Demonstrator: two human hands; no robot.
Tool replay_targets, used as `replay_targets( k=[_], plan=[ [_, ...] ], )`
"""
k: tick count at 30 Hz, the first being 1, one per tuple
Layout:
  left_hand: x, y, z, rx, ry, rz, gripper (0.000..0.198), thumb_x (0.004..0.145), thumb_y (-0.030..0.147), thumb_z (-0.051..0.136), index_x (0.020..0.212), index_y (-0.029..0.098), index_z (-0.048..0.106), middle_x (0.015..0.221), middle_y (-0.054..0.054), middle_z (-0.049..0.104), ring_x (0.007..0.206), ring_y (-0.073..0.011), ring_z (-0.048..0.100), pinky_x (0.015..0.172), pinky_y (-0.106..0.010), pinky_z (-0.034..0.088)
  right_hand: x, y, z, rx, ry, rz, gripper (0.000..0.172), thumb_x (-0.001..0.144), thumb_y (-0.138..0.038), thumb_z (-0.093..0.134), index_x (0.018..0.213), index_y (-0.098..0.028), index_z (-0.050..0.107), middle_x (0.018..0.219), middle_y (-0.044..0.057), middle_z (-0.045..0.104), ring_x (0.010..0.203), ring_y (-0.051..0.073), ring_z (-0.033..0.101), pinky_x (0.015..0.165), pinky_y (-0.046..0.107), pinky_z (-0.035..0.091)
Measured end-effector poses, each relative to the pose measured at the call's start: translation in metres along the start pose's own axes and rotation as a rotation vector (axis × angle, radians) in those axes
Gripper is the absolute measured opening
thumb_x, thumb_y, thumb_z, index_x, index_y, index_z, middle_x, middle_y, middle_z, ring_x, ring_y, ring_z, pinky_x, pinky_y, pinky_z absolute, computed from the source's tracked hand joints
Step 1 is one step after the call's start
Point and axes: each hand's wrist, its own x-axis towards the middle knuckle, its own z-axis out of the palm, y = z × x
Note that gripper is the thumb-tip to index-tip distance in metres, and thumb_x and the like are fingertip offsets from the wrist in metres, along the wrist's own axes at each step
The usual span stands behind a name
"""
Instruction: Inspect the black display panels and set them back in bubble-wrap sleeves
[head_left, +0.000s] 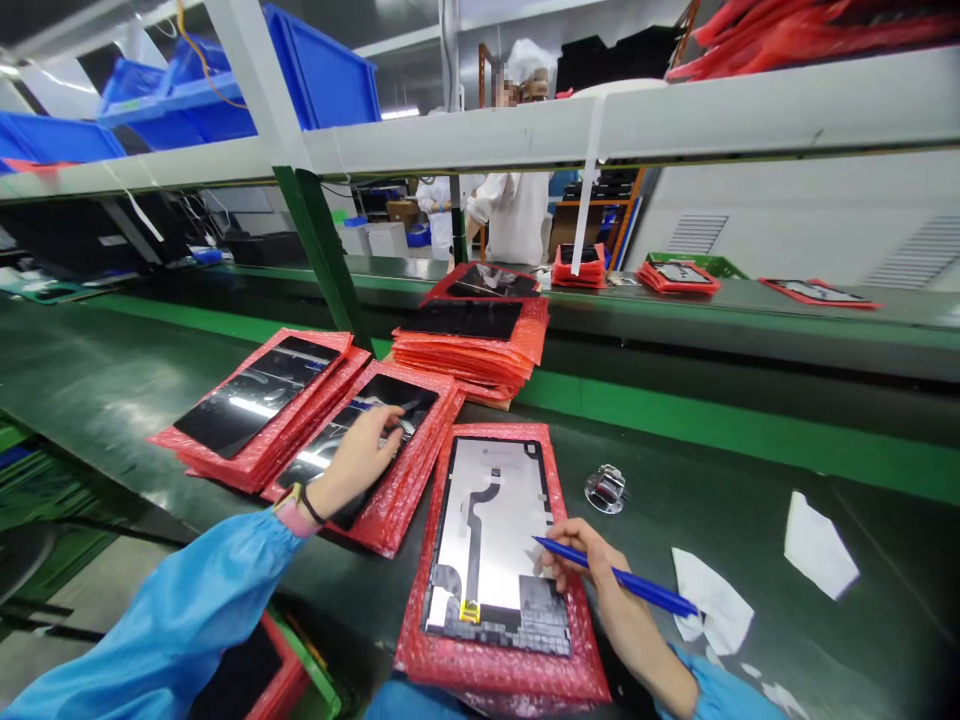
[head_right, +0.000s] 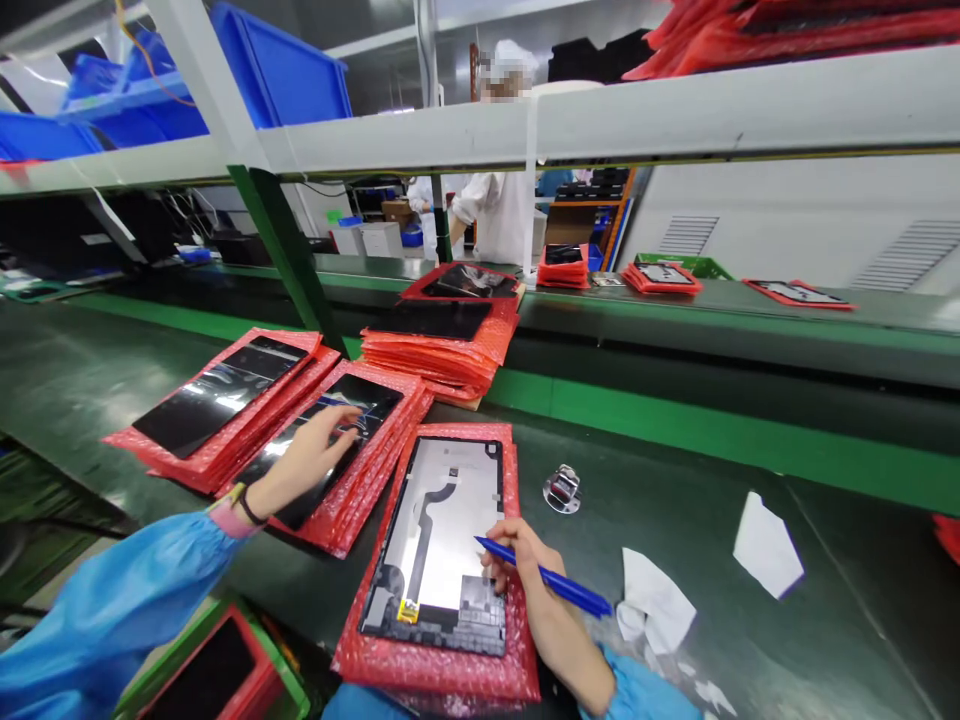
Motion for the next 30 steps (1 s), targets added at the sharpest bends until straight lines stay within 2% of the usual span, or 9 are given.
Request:
replay_targets(
  k=[3, 6, 8, 10, 15, 23, 27, 30],
  plan=[
    [-0.027, 0.017, 0.030, -0.211, -0.228, -0.097, 0.026, 0.076, 0.030, 0.054, 0.099, 0.018, 0.060, 0.089, -0.006, 0.065, 0.085, -0.0220, 0.063, 0.081, -0.038, 0.051, 0.005, -0.004, 0.008, -0.117, 0.010, 0.018, 0.033, 0.090, -0.050, 0.052, 0.089, -0.020, 0.064, 0.075, 0.004, 0.069, 0.066, 0.017, 0.063, 0.064, 0.028, 0.050],
    [-0.047, 0.023, 0.049, -0.379, -0.353, -0.252, 0.031, 0.065, 0.026, 0.061, 0.095, 0.017, 0.060, 0.089, -0.005, 0.063, 0.072, -0.0179, 0.061, 0.072, -0.035, 0.052, 0.008, -0.003, 0.014, -0.218, 0.051, 0.011, 0.023, 0.078, -0.039, 0.068, 0.070, -0.019, 0.062, 0.065, 0.001, 0.064, 0.060, 0.016, 0.058, 0.057, 0.025, 0.043],
    [-0.053, 0.025, 0.053, -0.469, -0.382, -0.362, 0.033, 0.061, 0.025, 0.064, 0.093, 0.017, 0.058, 0.092, -0.006, 0.061, 0.073, -0.0174, 0.060, 0.072, -0.035, 0.051, 0.009, 0.000, 0.017, -0.286, 0.090, -0.008, 0.032, 0.074, -0.034, 0.069, 0.054, -0.020, 0.050, 0.051, -0.003, 0.052, 0.050, 0.012, 0.047, 0.051, 0.025, 0.034],
    [-0.054, 0.030, 0.051, -0.551, -0.396, -0.457, 0.034, 0.060, 0.024, 0.065, 0.092, 0.017, 0.057, 0.093, -0.006, 0.058, 0.077, -0.0179, 0.060, 0.074, -0.035, 0.051, 0.010, 0.004, 0.020, -0.338, 0.112, -0.034, 0.037, 0.074, -0.030, 0.065, 0.049, -0.021, 0.039, 0.046, -0.005, 0.041, 0.047, 0.011, 0.037, 0.049, 0.025, 0.028],
    [-0.050, 0.041, 0.041, -0.693, -0.409, -0.592, 0.035, 0.059, 0.019, 0.068, 0.090, 0.018, 0.054, 0.089, -0.003, 0.056, 0.076, -0.0155, 0.058, 0.073, -0.033, 0.051, 0.011, 0.009, 0.022, -0.387, 0.105, -0.077, 0.034, 0.077, -0.026, 0.057, 0.050, -0.022, 0.036, 0.048, -0.006, 0.038, 0.048, 0.010, 0.034, 0.050, 0.026, 0.025],
    [-0.044, 0.036, 0.041, -0.782, -0.391, -0.640, 0.042, 0.057, 0.021, 0.076, 0.092, 0.018, 0.053, 0.081, 0.001, 0.058, 0.068, -0.0139, 0.058, 0.068, -0.033, 0.050, 0.012, 0.007, 0.021, -0.260, 0.154, -0.023, 0.037, 0.074, -0.030, 0.061, 0.049, -0.023, 0.034, 0.047, -0.006, 0.037, 0.047, 0.010, 0.034, 0.049, 0.025, 0.027],
    [-0.042, 0.045, 0.045, -0.843, -0.417, -0.585, 0.042, 0.056, 0.023, 0.082, 0.090, 0.018, 0.057, 0.079, 0.000, 0.062, 0.069, -0.0149, 0.061, 0.066, -0.029, 0.048, 0.015, 0.004, 0.020, -0.083, 0.156, 0.054, 0.040, 0.078, -0.046, 0.060, 0.054, -0.023, 0.038, 0.046, -0.005, 0.044, 0.042, 0.010, 0.038, 0.043, 0.023, 0.029],
    [-0.047, 0.059, 0.059, -0.903, -0.467, -0.516, 0.040, 0.054, 0.023, 0.083, 0.087, 0.015, 0.063, 0.083, -0.006, 0.069, 0.076, -0.0208, 0.066, 0.072, -0.032, 0.050, 0.016, 0.003, 0.020, 0.029, 0.130, 0.096, 0.042, 0.081, -0.058, 0.057, 0.064, -0.021, 0.046, 0.043, -0.005, 0.049, 0.034, 0.007, 0.031, 0.036, 0.020, 0.022]
  ],
)
